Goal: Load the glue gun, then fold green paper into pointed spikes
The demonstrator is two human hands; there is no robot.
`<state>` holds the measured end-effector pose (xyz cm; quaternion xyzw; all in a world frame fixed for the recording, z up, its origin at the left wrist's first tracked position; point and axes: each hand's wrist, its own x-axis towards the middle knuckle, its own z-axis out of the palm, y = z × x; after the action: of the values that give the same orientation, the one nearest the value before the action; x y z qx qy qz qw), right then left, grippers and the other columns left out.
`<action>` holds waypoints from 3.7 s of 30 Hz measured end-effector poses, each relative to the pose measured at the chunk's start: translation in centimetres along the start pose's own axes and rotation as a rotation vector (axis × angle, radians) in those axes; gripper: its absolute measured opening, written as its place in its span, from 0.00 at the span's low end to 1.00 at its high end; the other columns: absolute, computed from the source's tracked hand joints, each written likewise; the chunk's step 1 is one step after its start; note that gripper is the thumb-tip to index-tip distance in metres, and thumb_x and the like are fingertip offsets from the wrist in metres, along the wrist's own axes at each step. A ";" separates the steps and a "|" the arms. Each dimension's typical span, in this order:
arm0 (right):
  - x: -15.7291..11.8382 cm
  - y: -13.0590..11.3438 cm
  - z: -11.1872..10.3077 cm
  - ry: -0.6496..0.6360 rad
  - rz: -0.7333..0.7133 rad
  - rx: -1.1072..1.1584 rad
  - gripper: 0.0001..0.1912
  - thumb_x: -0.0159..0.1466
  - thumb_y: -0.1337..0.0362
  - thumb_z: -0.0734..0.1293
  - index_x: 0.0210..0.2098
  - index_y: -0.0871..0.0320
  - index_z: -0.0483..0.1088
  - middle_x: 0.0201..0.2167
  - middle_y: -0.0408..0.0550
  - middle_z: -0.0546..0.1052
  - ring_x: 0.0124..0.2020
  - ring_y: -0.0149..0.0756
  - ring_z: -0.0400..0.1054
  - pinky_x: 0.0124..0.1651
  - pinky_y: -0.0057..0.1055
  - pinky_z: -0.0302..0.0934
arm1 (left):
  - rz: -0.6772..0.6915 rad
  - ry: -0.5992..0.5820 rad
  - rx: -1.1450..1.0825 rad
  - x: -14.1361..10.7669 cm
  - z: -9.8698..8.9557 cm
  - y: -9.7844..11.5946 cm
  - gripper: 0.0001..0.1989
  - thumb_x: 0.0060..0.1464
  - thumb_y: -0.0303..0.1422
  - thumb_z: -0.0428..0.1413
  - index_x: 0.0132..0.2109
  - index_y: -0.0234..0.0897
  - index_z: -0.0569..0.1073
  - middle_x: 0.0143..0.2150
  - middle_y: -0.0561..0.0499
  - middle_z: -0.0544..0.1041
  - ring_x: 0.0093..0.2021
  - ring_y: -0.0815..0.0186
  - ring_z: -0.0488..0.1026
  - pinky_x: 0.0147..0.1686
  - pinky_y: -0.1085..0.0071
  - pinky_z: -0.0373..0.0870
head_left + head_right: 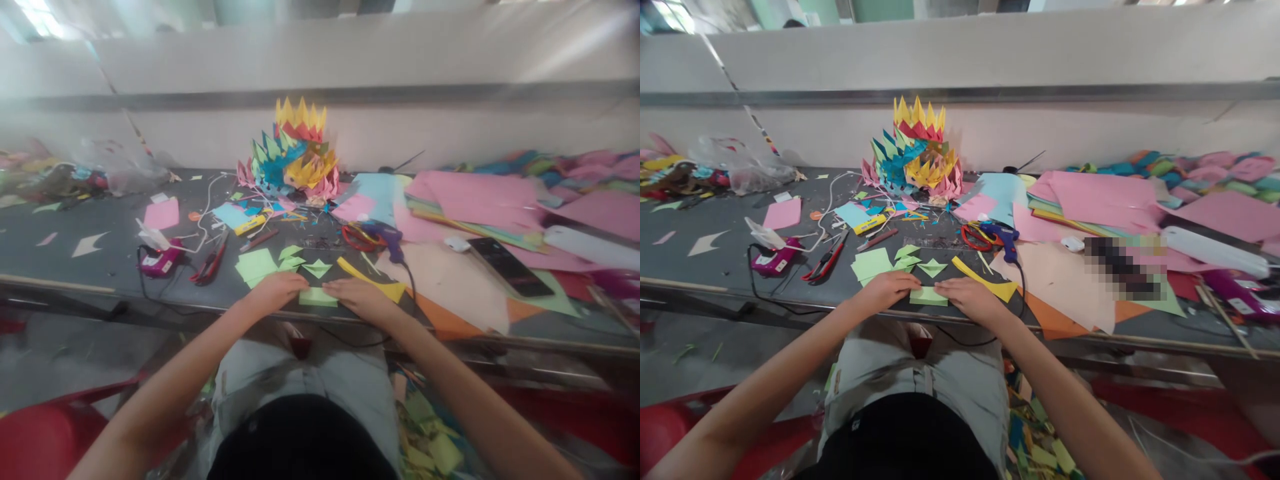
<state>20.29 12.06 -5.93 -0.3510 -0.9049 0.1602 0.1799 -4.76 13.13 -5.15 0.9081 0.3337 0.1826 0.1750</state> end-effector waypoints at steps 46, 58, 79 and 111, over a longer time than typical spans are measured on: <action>1.5 -1.2 -1.9 -0.194 -0.289 -0.347 0.19 0.58 0.71 0.60 0.47 0.58 0.72 0.47 0.45 0.76 0.42 0.42 0.65 0.45 0.39 0.58 | -0.049 0.119 0.215 -3.0 0.4 1.9 0.18 0.50 0.26 0.50 0.48 0.41 0.73 0.47 0.53 0.76 0.47 0.60 0.67 0.52 0.60 0.60; -0.1 -0.9 -2.5 -0.131 -0.227 -0.326 0.17 0.60 0.67 0.59 0.47 0.55 0.72 0.47 0.46 0.76 0.42 0.40 0.66 0.43 0.37 0.54 | -0.005 0.088 0.471 -3.0 0.9 2.6 0.13 0.54 0.29 0.49 0.46 0.35 0.72 0.48 0.47 0.75 0.43 0.59 0.68 0.43 0.62 0.65; -0.8 -1.7 -1.3 0.139 0.178 -0.063 0.13 0.61 0.54 0.63 0.34 0.57 0.73 0.33 0.49 0.77 0.37 0.38 0.69 0.42 0.35 0.59 | -0.087 0.049 0.216 -0.6 -0.1 2.6 0.14 0.55 0.40 0.53 0.43 0.37 0.71 0.42 0.47 0.75 0.45 0.59 0.70 0.46 0.63 0.66; 3.8 -3.2 -1.8 -0.213 0.177 0.221 0.10 0.55 0.63 0.69 0.37 0.58 0.73 0.35 0.47 0.74 0.34 0.33 0.68 0.37 0.29 0.60 | -0.042 -0.044 0.021 0.6 -0.9 1.1 0.08 0.51 0.31 0.56 0.41 0.37 0.73 0.39 0.49 0.75 0.42 0.62 0.70 0.44 0.66 0.66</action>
<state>16.59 12.79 -2.22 -0.3882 -0.8613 0.3103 0.1058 -4.12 12.95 -3.79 0.9065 0.3506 0.1552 0.1766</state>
